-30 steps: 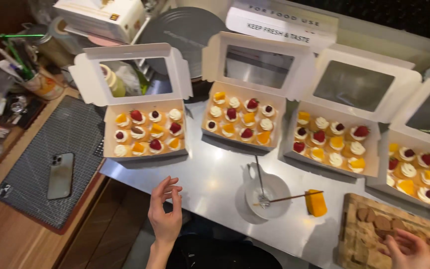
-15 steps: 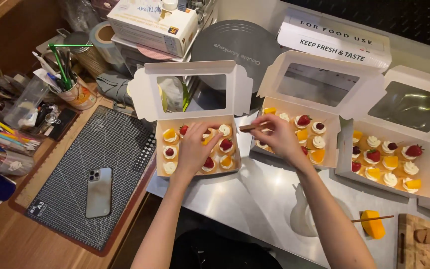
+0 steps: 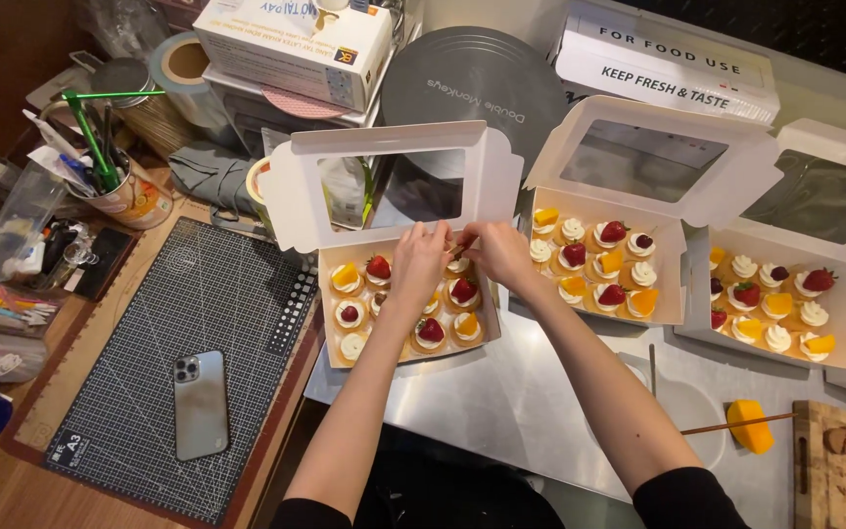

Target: Decorating pastries with fruit and chocolate pieces, then cleaning the workspace and tools.

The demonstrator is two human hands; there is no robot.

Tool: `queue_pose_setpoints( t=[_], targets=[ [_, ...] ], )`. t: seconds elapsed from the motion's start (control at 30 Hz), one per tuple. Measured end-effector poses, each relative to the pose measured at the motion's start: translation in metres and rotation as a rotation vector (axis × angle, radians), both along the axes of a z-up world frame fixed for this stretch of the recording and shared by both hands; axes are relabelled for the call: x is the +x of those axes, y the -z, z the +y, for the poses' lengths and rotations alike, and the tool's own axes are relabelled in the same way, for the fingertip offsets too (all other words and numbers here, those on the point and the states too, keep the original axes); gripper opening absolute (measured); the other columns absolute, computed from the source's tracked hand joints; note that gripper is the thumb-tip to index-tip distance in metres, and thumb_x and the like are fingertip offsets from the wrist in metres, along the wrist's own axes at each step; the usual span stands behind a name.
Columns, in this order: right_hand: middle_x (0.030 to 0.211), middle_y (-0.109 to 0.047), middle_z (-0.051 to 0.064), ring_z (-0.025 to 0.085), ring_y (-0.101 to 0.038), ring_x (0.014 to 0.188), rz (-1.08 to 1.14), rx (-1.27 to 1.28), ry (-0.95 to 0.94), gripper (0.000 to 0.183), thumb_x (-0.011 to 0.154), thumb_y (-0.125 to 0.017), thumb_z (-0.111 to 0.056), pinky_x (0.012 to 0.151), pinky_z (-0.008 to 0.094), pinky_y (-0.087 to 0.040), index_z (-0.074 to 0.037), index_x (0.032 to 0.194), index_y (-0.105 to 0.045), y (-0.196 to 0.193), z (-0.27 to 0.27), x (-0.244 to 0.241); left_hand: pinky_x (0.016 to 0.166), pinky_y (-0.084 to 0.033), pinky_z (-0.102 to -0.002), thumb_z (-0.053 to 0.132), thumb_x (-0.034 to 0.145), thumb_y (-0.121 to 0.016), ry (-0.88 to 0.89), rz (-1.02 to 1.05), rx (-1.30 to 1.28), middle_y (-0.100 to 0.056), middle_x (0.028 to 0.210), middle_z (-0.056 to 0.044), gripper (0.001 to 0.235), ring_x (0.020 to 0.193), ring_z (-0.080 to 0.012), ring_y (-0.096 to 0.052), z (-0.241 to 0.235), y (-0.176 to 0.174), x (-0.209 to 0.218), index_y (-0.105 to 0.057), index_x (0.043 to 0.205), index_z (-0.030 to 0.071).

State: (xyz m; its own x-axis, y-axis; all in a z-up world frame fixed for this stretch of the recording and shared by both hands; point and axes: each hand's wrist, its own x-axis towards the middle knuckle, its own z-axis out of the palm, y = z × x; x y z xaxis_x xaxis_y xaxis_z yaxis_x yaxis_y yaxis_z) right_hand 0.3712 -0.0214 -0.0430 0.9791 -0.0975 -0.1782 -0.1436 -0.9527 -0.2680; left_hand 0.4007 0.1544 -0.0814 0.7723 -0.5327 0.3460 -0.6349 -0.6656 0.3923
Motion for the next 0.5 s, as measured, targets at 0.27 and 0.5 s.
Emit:
queue_pose_setpoints(
  t=[0.27, 0.5],
  targets=[
    [0.102, -0.079, -0.001, 0.035, -0.073, 0.105, 0.015, -0.019, 0.0, 0.017, 0.089, -0.075, -0.027, 0.091, 0.049, -0.058, -0.031, 0.105, -0.075, 0.005, -0.002, -0.001, 0.088, -0.047, -0.029, 0.018, 0.079, -0.085, 0.017, 0.016, 0.021, -0.071, 0.074, 0.009, 0.044, 0.092, -0.0174, -0.058, -0.013, 0.019, 0.008, -0.048, 0.103, 0.022],
    [0.1, -0.08, 0.0, 0.033, -0.074, 0.104, 0.002, -0.027, -0.004, 0.017, 0.088, -0.076, -0.023, 0.089, 0.049, -0.06, -0.029, 0.104, -0.076, 0.005, 0.003, -0.003, 0.085, -0.047, -0.031, 0.021, 0.078, -0.085, 0.015, 0.022, 0.061, -0.068, 0.071, -0.001, 0.042, 0.089, -0.0215, -0.061, -0.017, 0.026, 0.01, -0.048, 0.098, 0.022]
  ],
)
